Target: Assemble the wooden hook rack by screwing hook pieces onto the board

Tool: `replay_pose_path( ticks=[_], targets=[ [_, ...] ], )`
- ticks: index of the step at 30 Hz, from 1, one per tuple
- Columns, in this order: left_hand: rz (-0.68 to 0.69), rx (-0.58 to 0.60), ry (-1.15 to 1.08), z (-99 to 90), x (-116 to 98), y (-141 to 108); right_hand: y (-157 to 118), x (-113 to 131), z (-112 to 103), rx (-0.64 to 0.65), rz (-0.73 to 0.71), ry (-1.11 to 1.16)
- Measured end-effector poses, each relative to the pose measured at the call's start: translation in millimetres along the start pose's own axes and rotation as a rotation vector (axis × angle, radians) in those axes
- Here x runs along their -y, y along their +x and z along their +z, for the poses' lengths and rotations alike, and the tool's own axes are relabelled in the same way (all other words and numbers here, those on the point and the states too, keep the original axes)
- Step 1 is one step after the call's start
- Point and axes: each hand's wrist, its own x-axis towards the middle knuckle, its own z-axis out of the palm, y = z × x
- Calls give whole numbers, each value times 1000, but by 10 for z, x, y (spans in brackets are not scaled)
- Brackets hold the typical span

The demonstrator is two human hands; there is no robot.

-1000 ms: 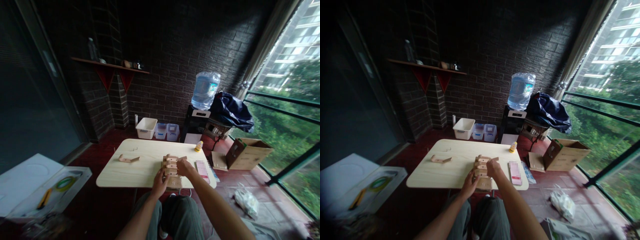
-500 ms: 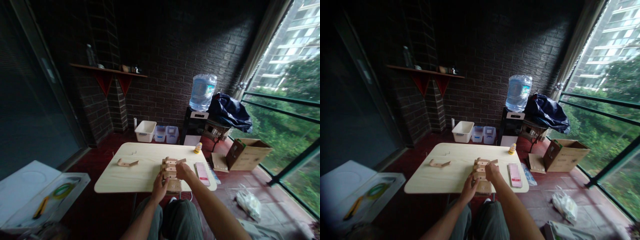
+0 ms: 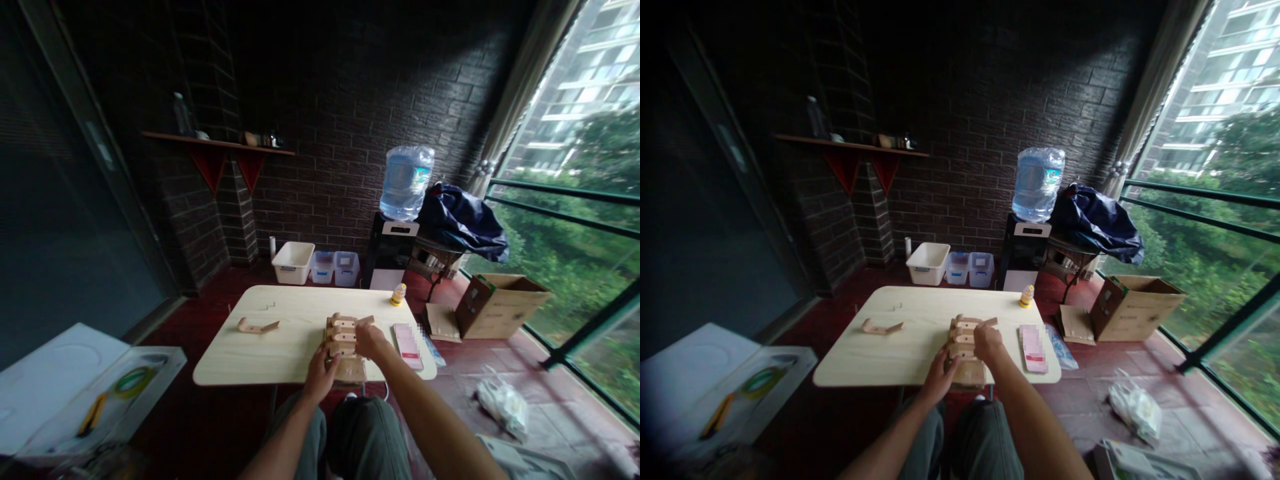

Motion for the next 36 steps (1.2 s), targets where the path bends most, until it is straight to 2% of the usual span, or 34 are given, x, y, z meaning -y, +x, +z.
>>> replay_pose_path(
  ticks=[6, 9, 12, 15, 17, 20, 22, 25, 30, 33, 36],
  targets=[
    [27, 0, 28, 4, -77, 24, -109, 154, -267, 72, -9, -15],
    [10, -17, 16, 7, -72, 21, -109, 64, -363, 30, 60, 29],
    [-1, -39, 6, 17, -39, 8, -141, -135, -311, -24, 134, 189],
    [-21, -43, 3, 29, 4, 12, -252, -301, -59, -124, 207, 512],
    [-42, -52, 2, 39, 24, 29, -368, -338, 186, -250, 221, 819],
    [-63, -87, 10, 60, 30, 62, -562, -287, 562, -386, 220, 1214],
    [-64, -107, 18, 77, 26, 82, -668, -216, 777, -429, 224, 1373],
    [-66, -114, 27, 99, 24, 110, -750, -106, 1040, -481, 284, 1500],
    [-91, -74, 26, 81, 5, 202, -733, 55, 1366, -577, 443, 1506],
    [-84, 26, 24, -53, -27, 283, -709, 129, 1460, -644, 542, 1513],
    [-93, 195, 41, -319, -46, 388, -687, 173, 1482, -670, 604, 1518]
  ],
)
